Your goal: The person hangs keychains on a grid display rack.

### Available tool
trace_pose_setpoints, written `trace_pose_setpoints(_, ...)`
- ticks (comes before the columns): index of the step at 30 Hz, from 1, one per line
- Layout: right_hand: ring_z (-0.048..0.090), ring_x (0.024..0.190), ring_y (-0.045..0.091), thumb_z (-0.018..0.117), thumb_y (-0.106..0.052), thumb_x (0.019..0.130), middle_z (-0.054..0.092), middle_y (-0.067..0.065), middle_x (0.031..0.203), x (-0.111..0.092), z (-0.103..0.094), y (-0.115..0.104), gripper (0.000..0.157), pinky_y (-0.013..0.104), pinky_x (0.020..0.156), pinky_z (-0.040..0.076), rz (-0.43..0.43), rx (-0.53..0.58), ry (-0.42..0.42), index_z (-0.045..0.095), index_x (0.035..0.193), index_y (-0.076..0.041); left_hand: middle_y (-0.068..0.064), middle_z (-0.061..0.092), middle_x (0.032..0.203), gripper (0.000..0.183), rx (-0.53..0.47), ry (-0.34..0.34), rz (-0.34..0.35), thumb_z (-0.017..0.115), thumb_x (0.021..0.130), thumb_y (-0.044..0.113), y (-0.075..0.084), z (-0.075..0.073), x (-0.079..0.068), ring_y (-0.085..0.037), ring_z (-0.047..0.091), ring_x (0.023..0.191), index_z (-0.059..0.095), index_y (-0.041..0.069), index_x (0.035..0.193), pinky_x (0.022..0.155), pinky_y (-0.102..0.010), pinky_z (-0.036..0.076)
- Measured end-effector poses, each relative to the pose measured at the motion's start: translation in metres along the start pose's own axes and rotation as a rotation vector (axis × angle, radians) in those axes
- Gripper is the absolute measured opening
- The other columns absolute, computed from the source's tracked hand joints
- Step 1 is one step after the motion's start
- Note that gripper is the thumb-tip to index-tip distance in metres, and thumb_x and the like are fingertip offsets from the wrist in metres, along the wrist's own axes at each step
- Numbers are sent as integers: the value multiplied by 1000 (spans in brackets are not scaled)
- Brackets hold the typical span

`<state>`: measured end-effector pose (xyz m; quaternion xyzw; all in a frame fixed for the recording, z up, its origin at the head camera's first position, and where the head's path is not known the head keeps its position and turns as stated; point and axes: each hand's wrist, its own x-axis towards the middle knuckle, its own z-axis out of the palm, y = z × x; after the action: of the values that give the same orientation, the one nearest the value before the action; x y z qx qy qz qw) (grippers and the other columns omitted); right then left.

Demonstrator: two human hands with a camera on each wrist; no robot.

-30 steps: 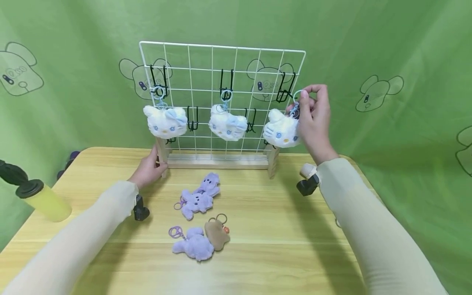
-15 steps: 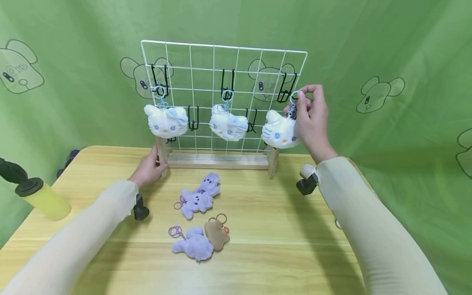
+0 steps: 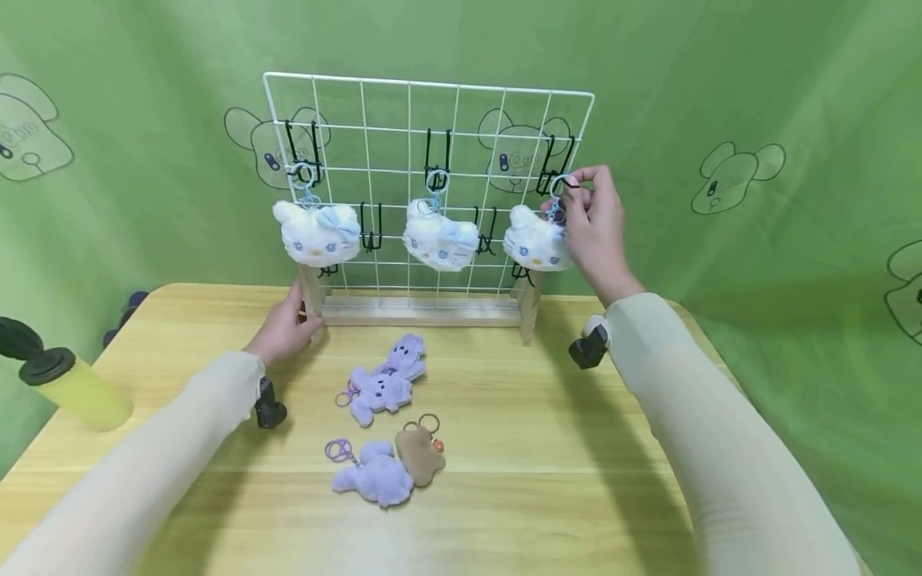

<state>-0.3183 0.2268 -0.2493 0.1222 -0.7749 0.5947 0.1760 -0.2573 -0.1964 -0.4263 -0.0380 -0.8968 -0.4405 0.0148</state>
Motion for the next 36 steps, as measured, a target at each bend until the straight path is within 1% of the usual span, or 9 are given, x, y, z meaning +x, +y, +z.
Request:
trace_pose_setpoints(3, 74, 87, 4, 48, -19, 110, 65, -7, 78, 0, -1, -2, 6, 15, 72, 62, 1, -57, 7, 52, 109, -22, -40, 43, 155, 87, -1, -1, 0, 55, 101, 7, 2, -1, 1, -54, 59, 131, -1, 8, 169, 106, -58, 59)
trace_pose_setpoints(9, 70, 96, 2, 45, -24, 111, 68, -15, 93, -3, -12, -7, 10, 16, 94, 60, 8, -174, 13, 53, 118, -22, -40, 43, 155, 85, 1, -8, -7, 55, 101, 6, 7, -2, 0, -53, 59, 131, 2, 6, 168, 108, -57, 57)
trace_pose_setpoints(13, 67, 98, 2, 46, -26, 111, 67, -16, 99, -6, -20, -13, 14, 18, 98, 58, -28, -190, 46, 55, 119, -20, -40, 46, 153, 87, -1, -9, -10, 56, 101, 6, 8, -1, 0, -52, 62, 127, 2, 9, 169, 105, -56, 60)
trace_pose_setpoints(20, 62, 99, 4, 47, -18, 110, 61, -12, 103, -19, -23, -29, 11, 16, 92, 55, -183, -195, 152, 55, 117, -19, -41, 41, 156, 89, 11, -9, -7, 55, 101, 6, 6, -1, 0, -54, 58, 132, -3, 9, 169, 109, -58, 57)
trace_pose_setpoints(24, 58, 92, 1, 48, -15, 110, 56, -18, 99, -31, -16, -37, 14, 16, 82, 51, -343, -272, 173, 55, 121, -13, -40, 41, 157, 92, 13, -7, -17, 55, 100, 5, 6, -2, -1, -53, 59, 131, -6, 13, 169, 107, -57, 58)
trace_pose_setpoints(28, 57, 85, 0, 48, -9, 109, 56, -19, 95, -45, -6, -47, 18, 12, 74, 51, -518, -302, 88, 58, 118, 3, -40, 42, 156, 92, 13, -10, -11, 55, 100, 5, 6, -2, -2, -54, 60, 130, -7, 12, 169, 105, -57, 59)
trace_pose_setpoints(32, 58, 82, -1, 51, 0, 105, 65, 5, 91, -63, 12, -47, 19, 8, 71, 53, -644, -284, -68, 56, 110, 17, -40, 40, 157, 91, 8, -11, -18, 54, 100, 6, 6, -1, -1, -54, 58, 133, -6, 12, 169, 108, -58, 57)
trace_pose_setpoints(34, 60, 82, 2, 54, 5, 102, 67, 18, 91, -74, 23, -39, 15, 6, 73, 53, -688, -295, -156, 57, 109, 18, -40, 40, 158, 91, 4, -9, -21, 54, 100, 6, 6, -1, -1, -54, 57, 134, -5, 12, 169, 109, -58, 56)
trace_pose_setpoints(36, 63, 82, 7, 58, 7, 99, 70, 21, 92, -88, 35, -28, 12, 7, 74, 54, -701, -308, -253, 60, 107, 15, -40, 39, 158, 90, 4, -6, -18, 54, 100, 6, 5, -1, -2, -54, 56, 134, -5, 11, 169, 110, -59, 55)
